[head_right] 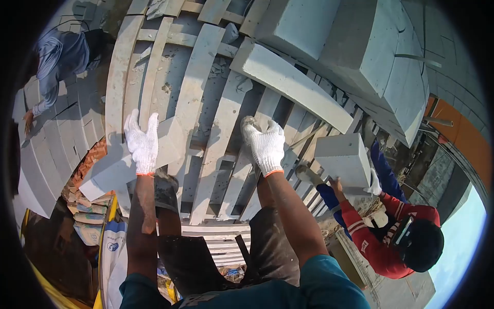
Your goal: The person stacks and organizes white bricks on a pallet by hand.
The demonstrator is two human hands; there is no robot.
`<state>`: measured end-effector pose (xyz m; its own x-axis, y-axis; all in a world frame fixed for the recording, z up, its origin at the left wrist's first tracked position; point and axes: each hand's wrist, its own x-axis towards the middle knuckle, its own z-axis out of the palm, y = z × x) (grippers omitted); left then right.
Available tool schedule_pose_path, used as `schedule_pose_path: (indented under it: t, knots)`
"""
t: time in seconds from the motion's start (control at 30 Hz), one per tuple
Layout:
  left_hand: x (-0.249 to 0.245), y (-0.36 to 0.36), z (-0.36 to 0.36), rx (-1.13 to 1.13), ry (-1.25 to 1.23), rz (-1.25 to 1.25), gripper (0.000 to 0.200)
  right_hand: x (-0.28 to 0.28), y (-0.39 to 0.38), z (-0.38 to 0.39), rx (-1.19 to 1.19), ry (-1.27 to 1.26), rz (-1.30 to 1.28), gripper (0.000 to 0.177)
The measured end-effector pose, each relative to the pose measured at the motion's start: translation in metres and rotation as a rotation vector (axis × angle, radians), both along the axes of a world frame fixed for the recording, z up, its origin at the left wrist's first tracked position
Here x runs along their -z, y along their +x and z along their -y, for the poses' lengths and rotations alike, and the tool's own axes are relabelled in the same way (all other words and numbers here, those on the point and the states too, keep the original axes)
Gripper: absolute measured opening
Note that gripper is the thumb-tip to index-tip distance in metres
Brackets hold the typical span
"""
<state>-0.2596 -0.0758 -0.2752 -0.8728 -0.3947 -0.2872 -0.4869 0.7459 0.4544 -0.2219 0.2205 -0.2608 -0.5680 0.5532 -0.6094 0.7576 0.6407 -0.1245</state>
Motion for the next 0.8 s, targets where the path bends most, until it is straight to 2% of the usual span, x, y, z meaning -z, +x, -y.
schedule_pose_path:
  t: [0.07,0.13,0.17,0.2,0.23,0.27,0.3,0.33,0.37,0.4,0.43,0.5,0.57,0.6,0.63,0.67,0.73,0.8]
  knots:
    - [0.017,-0.060,-0.100,0.013,0.272,0.128,0.077,0.001,-0.022,-0.105,0.093,0.173,-0.148,0.076]
    - [0.046,-0.117,-0.184,0.024,0.409,0.281,0.091,0.008,-0.036,-0.208,0.071,0.423,-0.292,0.074]
    - [0.071,-0.144,-0.214,0.001,0.483,0.404,0.094,0.011,-0.049,-0.256,0.121,0.482,-0.242,0.074]
    - [0.076,-0.159,-0.244,-0.052,0.630,0.404,0.088,0.027,-0.047,-0.316,0.103,0.497,-0.232,0.078]
    - [0.072,-0.164,-0.267,-0.048,0.591,0.428,0.088,0.032,-0.055,-0.357,0.149,0.504,0.031,0.079]
    - [0.066,-0.173,-0.286,-0.054,0.503,0.523,0.086,0.061,-0.044,-0.431,0.198,0.285,0.209,0.087]
    - [0.058,-0.182,-0.300,-0.069,0.405,0.612,0.083,0.089,-0.022,-0.480,0.341,0.137,0.092,0.090]
    - [0.051,-0.190,-0.309,-0.094,0.301,0.696,0.081,0.118,-0.002,-0.497,0.487,-0.016,-0.019,0.094]
    - [0.047,-0.196,-0.314,-0.126,0.193,0.774,0.078,0.102,-0.014,-0.463,0.716,-0.019,0.168,0.096]
    - [0.050,-0.194,-0.313,-0.151,0.113,0.811,0.077,0.129,0.003,-0.487,0.851,-0.229,0.081,0.098]
    - [0.053,-0.193,-0.313,-0.177,0.035,0.849,0.076,0.144,0.012,-0.492,0.939,-0.317,0.042,0.099]
    - [0.058,-0.178,-0.302,-0.107,0.050,0.658,0.069,0.160,0.023,-0.494,1.081,-0.388,-0.018,0.098]
    - [0.071,-0.159,-0.294,-0.037,0.107,0.454,0.063,0.147,0.025,-0.479,1.133,-0.299,0.006,0.090]
    - [0.096,-0.162,-0.287,-0.070,0.198,0.470,0.061,0.134,0.022,-0.461,1.127,-0.232,0.048,0.085]
    - [0.121,-0.164,-0.280,-0.107,0.287,0.488,0.060,0.156,0.034,-0.489,1.211,-0.273,-0.027,0.077]
    - [0.149,-0.165,-0.273,-0.147,0.373,0.507,0.058,0.152,0.034,-0.489,1.170,-0.278,0.027,0.071]
    - [0.101,-0.155,-0.261,-0.252,0.434,0.543,0.056,0.149,0.046,-0.493,1.142,-0.422,-0.088,0.069]
    - [0.097,-0.136,-0.238,-0.305,0.626,0.533,0.054,0.092,0.025,-0.413,1.200,-0.303,-0.221,0.068]
